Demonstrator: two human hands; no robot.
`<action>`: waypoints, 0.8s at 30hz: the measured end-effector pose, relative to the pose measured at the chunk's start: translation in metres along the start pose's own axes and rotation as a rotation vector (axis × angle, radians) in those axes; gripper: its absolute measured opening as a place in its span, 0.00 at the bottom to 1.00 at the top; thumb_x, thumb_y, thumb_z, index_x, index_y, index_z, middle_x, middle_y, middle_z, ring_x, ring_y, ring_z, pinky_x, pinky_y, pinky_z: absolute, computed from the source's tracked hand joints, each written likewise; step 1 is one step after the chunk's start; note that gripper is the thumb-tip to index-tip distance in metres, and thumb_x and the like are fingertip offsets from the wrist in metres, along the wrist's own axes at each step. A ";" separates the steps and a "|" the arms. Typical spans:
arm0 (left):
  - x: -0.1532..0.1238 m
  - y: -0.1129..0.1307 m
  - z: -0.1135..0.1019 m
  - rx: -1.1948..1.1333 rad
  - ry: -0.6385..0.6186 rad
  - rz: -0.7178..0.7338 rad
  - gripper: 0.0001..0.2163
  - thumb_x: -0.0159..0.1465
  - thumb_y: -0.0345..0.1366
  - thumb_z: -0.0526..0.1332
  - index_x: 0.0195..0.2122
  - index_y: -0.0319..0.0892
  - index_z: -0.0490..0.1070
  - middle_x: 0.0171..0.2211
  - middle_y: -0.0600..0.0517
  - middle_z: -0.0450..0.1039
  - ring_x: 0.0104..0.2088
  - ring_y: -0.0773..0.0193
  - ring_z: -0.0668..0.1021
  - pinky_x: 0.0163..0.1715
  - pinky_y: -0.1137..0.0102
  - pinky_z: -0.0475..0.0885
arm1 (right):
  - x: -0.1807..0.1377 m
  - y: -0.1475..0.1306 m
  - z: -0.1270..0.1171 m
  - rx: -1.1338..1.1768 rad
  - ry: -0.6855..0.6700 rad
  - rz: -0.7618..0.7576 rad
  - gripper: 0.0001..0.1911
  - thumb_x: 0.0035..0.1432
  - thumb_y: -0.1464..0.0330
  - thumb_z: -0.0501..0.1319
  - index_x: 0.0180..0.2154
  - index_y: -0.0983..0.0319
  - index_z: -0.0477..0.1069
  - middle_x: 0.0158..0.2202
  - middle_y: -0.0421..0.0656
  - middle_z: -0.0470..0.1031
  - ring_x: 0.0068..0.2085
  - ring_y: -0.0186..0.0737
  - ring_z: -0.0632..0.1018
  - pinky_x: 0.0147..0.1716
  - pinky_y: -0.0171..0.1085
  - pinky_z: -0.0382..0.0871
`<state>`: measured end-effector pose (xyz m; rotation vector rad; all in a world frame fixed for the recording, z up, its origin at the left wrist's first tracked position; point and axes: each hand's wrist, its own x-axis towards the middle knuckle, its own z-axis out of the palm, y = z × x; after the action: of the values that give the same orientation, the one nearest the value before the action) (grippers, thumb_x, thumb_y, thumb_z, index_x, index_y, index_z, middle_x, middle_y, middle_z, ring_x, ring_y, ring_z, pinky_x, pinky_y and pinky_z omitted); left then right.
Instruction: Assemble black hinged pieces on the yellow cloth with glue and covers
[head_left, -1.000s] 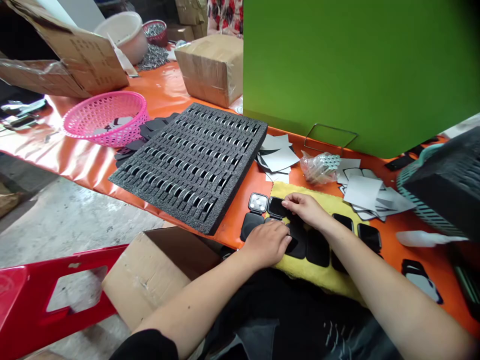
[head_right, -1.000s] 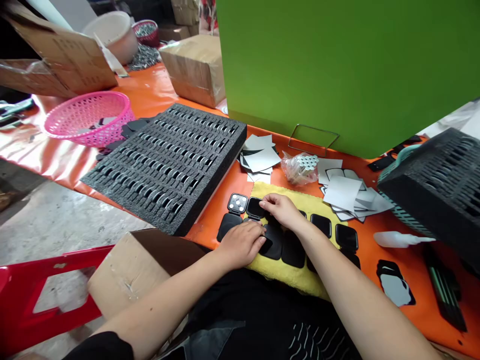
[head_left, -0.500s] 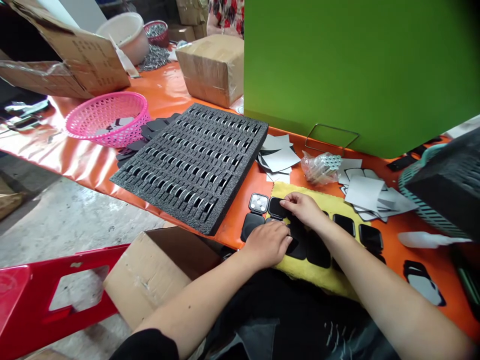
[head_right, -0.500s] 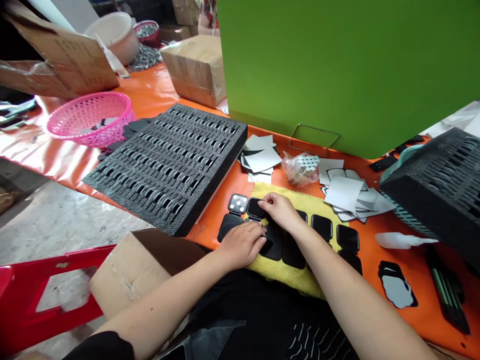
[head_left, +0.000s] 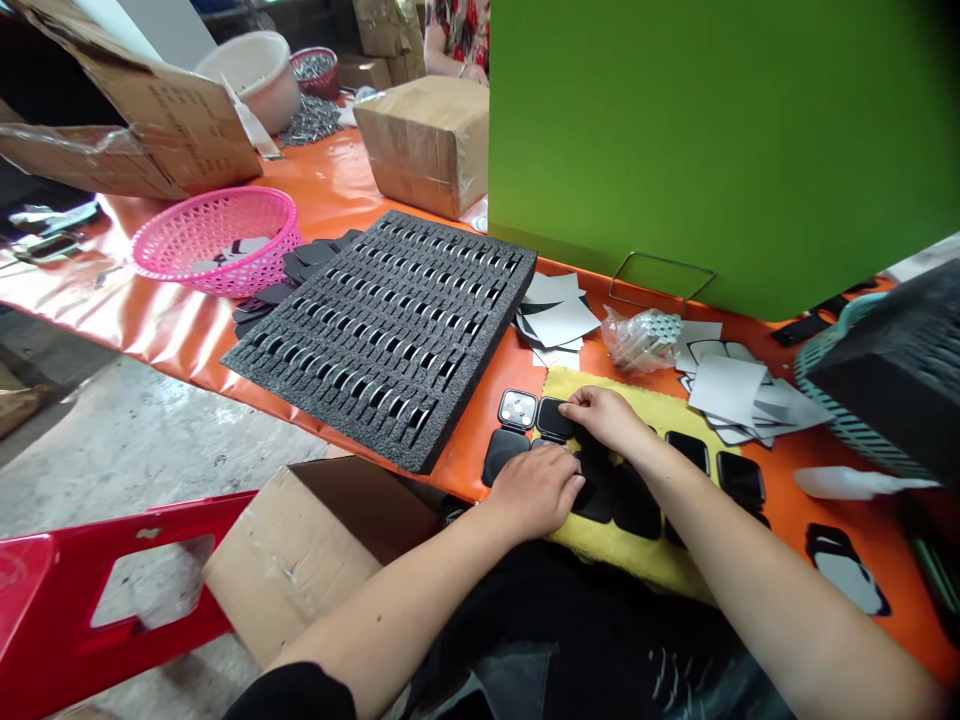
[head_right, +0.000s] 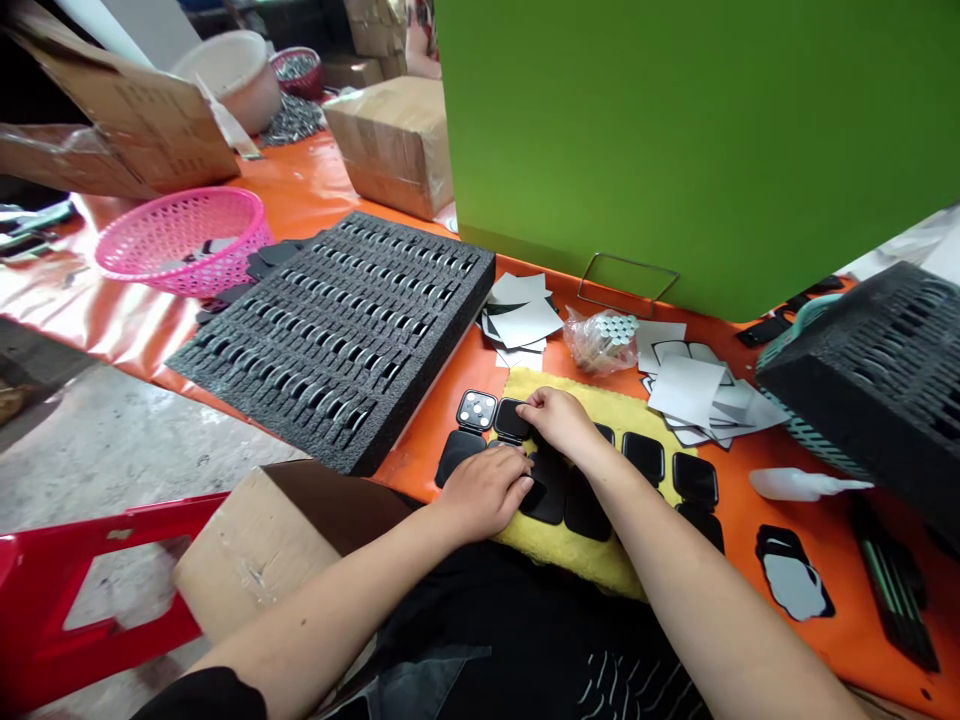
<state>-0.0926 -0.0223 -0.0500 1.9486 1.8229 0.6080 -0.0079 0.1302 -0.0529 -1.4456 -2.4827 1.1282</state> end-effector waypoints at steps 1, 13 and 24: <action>0.000 0.000 0.000 -0.002 0.001 0.000 0.08 0.62 0.36 0.50 0.39 0.42 0.64 0.40 0.51 0.69 0.42 0.62 0.70 0.43 0.67 0.66 | 0.000 -0.001 0.000 -0.008 -0.003 0.001 0.12 0.46 0.59 0.58 0.24 0.61 0.66 0.21 0.39 0.69 0.23 0.34 0.68 0.21 0.32 0.55; 0.000 0.000 0.000 0.002 0.009 -0.002 0.07 0.62 0.36 0.50 0.39 0.43 0.64 0.39 0.51 0.70 0.43 0.62 0.70 0.45 0.66 0.65 | 0.000 -0.010 0.000 -0.230 0.024 -0.049 0.13 0.48 0.57 0.56 0.24 0.61 0.63 0.24 0.41 0.71 0.26 0.36 0.69 0.23 0.33 0.54; 0.000 0.000 0.002 0.030 0.014 0.004 0.07 0.62 0.37 0.50 0.37 0.42 0.64 0.38 0.50 0.69 0.41 0.61 0.70 0.42 0.65 0.66 | -0.039 0.006 -0.002 -0.333 0.118 -0.519 0.14 0.55 0.73 0.48 0.39 0.60 0.70 0.41 0.43 0.73 0.44 0.39 0.70 0.44 0.37 0.61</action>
<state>-0.0914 -0.0223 -0.0517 1.9724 1.8478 0.5996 0.0191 0.1032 -0.0440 -0.7902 -2.8035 0.5408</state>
